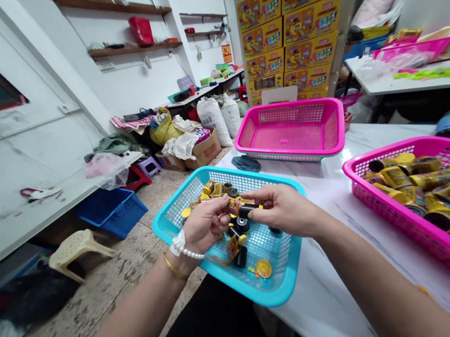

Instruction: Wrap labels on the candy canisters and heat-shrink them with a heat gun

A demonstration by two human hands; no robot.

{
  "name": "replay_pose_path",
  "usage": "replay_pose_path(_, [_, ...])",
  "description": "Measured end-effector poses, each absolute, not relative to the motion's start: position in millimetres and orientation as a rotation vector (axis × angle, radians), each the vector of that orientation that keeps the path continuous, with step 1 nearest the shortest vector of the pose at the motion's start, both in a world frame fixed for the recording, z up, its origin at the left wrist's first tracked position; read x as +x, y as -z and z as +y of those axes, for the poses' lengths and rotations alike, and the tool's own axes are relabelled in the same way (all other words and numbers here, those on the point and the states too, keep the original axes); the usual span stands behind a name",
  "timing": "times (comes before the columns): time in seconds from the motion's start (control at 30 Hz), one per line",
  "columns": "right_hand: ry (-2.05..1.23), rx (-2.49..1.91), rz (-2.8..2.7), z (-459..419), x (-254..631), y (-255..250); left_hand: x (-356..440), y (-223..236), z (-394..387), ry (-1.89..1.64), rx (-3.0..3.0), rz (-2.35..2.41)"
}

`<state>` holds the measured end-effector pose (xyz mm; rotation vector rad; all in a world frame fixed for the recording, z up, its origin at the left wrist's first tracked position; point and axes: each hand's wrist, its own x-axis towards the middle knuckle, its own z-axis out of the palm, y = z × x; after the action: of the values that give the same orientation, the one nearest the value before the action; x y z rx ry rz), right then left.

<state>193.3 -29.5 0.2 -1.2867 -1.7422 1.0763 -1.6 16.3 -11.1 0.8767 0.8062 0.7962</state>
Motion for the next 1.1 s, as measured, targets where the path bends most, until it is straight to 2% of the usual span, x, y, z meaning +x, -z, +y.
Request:
replay_pose_path(0.13, [-0.774,-1.37,-1.84,-31,194,2,-4,14,14,-0.819,1.108,0.851])
replay_pose_path(0.2, [-0.734,-1.413,-1.821,-31,194,2,-6,14,14,-0.846,1.175,0.859])
replay_pose_path(0.53, [-0.986,-1.356,-1.602,-31,183,3,-11,16,20,-0.793,1.057,0.792])
replay_pose_path(0.73, [-0.545,-1.33,-1.765,-34,181,5,-11,18,13,-0.878,1.104,0.816])
replay_pose_path(0.9, [-0.499,-1.292,-1.742,-33,187,3,-17,11,10,-0.994,1.141,0.898])
replay_pose_path(0.97, [-0.509,-1.248,-1.763,-33,187,3,-20,6,17,-0.928,1.152,0.909])
replay_pose_path(1.1, [-0.468,-1.174,-1.791,-32,187,6,-22,1,36,-0.573,1.221,0.742])
